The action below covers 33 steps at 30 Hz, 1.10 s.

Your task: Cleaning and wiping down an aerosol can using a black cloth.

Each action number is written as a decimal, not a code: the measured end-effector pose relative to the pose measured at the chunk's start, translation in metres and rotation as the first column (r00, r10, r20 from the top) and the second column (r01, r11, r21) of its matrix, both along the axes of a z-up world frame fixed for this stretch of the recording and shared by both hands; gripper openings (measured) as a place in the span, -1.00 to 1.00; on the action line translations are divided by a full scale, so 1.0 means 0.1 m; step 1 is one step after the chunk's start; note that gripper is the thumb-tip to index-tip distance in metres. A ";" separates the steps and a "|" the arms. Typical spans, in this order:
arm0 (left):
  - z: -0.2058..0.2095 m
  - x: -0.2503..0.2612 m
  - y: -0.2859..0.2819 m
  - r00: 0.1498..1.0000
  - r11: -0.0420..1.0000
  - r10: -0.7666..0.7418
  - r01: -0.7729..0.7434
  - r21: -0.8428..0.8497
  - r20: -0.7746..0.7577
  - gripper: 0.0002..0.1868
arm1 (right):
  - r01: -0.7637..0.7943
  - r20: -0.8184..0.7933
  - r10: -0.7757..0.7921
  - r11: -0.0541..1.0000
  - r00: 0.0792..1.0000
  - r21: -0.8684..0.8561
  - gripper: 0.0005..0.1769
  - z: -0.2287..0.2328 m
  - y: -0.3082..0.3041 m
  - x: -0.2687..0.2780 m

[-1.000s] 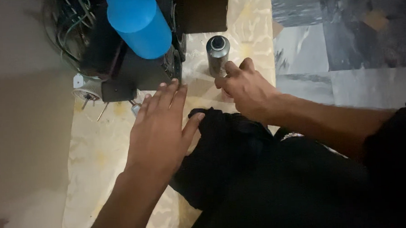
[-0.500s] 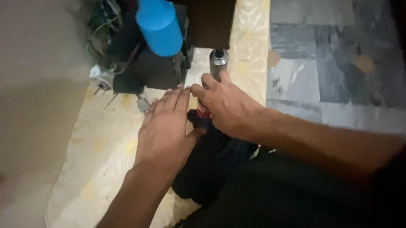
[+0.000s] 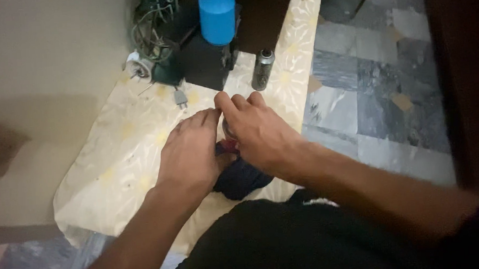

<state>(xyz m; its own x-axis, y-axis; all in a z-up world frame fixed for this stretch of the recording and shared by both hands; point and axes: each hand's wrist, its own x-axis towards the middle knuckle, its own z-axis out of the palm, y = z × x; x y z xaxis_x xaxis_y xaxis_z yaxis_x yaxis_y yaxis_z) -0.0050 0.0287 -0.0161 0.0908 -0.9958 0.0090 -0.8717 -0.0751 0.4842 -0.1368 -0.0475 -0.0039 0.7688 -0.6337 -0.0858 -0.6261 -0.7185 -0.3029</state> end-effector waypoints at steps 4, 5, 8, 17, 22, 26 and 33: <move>0.00 0.18 0.35 0.998 0.995 -0.030 0.025 -0.094 -0.047 -0.39 | -0.037 0.069 0.041 0.997 0.997 -0.067 -0.30 0.07 0.41 0.09; 0.03 0.23 0.41 0.999 0.996 -0.030 0.027 -0.090 -0.035 -0.34 | -0.009 0.075 0.011 1.000 0.997 -0.016 -0.30 0.11 0.50 0.14; 0.13 0.31 0.64 0.999 0.999 -0.032 0.031 -0.039 -0.013 -0.36 | -0.019 0.101 0.018 1.000 0.995 0.007 -0.34 0.11 0.72 0.20; 0.26 0.48 1.03 0.988 0.987 0.155 -0.156 0.050 0.008 -0.34 | -0.290 0.184 0.298 0.954 0.937 -0.070 -0.34 0.05 0.85 0.43; 0.30 0.39 1.13 0.973 0.974 0.229 -0.229 -0.002 -0.024 -0.43 | -0.421 0.192 0.430 0.903 0.882 -0.091 -0.37 0.17 0.81 0.45; 0.22 0.30 1.26 0.956 0.951 0.293 -0.291 -0.102 -0.004 -0.50 | -0.448 0.124 0.440 0.893 0.889 0.042 -0.29 0.30 0.86 0.51; 0.20 0.20 1.37 0.916 0.907 0.397 -0.402 -0.130 -0.062 -0.56 | -0.503 0.128 0.492 0.862 0.861 0.069 -0.31 0.29 0.79 0.61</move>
